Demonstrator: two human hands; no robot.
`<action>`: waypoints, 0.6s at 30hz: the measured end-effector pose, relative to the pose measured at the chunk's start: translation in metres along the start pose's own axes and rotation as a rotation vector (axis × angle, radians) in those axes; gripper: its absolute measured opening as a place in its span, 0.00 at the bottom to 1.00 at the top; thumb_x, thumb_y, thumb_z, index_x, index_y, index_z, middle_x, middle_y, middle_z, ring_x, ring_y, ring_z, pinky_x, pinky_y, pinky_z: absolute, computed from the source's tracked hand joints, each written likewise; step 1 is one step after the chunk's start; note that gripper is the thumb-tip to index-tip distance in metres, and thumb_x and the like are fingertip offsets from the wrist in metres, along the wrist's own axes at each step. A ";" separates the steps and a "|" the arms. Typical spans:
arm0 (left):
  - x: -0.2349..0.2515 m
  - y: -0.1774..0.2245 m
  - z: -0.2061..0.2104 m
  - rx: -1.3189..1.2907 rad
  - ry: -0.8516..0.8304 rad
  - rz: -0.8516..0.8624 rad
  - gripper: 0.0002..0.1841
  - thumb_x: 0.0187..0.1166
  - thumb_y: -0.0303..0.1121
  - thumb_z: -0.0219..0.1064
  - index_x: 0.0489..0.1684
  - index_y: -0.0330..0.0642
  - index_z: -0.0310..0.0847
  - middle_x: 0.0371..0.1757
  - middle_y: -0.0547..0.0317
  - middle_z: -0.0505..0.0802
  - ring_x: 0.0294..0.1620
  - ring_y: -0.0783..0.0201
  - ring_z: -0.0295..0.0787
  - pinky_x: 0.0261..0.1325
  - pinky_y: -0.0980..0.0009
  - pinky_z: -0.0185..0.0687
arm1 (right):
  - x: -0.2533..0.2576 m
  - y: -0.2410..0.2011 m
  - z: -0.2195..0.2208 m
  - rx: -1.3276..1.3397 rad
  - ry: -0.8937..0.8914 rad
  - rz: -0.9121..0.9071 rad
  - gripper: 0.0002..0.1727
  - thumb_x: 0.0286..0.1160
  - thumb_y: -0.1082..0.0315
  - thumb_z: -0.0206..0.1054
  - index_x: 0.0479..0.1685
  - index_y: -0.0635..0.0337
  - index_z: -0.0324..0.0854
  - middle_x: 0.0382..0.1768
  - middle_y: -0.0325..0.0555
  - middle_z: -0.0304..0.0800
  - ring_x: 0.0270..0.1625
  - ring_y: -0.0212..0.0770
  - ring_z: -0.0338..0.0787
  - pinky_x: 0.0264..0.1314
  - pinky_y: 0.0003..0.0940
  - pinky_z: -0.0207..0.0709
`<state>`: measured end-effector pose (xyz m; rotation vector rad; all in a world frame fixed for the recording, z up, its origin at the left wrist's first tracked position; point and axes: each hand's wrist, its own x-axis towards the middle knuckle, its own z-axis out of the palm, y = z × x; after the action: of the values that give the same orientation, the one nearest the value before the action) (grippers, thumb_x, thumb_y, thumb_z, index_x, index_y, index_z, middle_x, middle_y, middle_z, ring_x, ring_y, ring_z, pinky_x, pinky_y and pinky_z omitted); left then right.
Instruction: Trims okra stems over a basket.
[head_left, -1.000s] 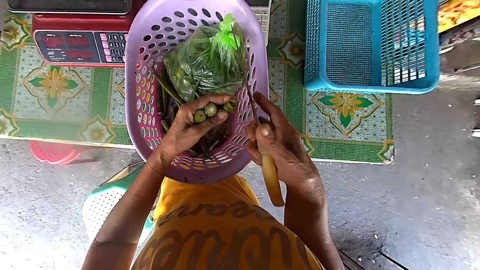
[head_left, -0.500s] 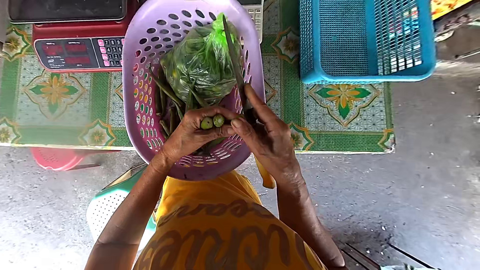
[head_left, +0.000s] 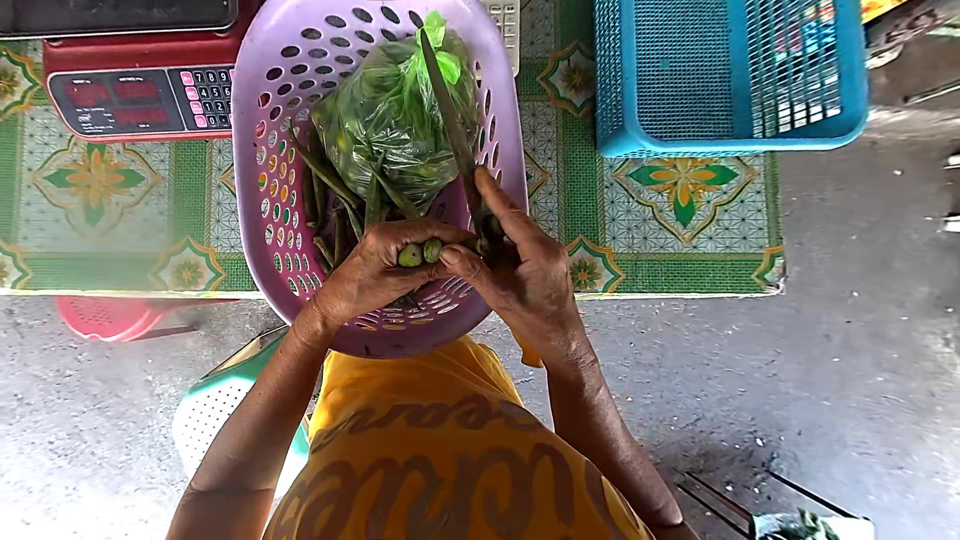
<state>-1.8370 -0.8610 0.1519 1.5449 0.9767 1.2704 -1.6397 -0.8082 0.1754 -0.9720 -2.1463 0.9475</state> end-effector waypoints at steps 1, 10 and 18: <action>0.001 -0.001 0.000 0.008 0.000 0.008 0.13 0.76 0.21 0.71 0.56 0.26 0.86 0.50 0.55 0.94 0.51 0.76 0.89 0.60 0.81 0.84 | 0.000 0.000 0.001 0.006 0.000 0.001 0.42 0.78 0.51 0.72 0.91 0.56 0.63 0.58 0.50 0.87 0.41 0.31 0.85 0.38 0.24 0.80; -0.017 0.003 0.009 0.209 0.118 -0.024 0.09 0.74 0.23 0.73 0.48 0.31 0.88 0.38 0.56 0.91 0.34 0.75 0.85 0.40 0.81 0.82 | 0.000 -0.004 0.008 -0.065 0.062 -0.005 0.30 0.83 0.62 0.69 0.85 0.54 0.72 0.48 0.45 0.91 0.30 0.30 0.84 0.25 0.27 0.77; 0.001 -0.003 -0.001 0.115 0.221 -0.024 0.13 0.77 0.23 0.72 0.58 0.30 0.87 0.55 0.53 0.93 0.56 0.69 0.90 0.64 0.74 0.86 | -0.001 -0.009 -0.006 0.537 -0.163 0.292 0.30 0.86 0.53 0.63 0.88 0.34 0.66 0.37 0.38 0.85 0.17 0.29 0.75 0.14 0.21 0.72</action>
<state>-1.8379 -0.8590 0.1493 1.4964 1.2237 1.4105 -1.6380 -0.8113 0.1855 -0.9638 -1.7427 1.6871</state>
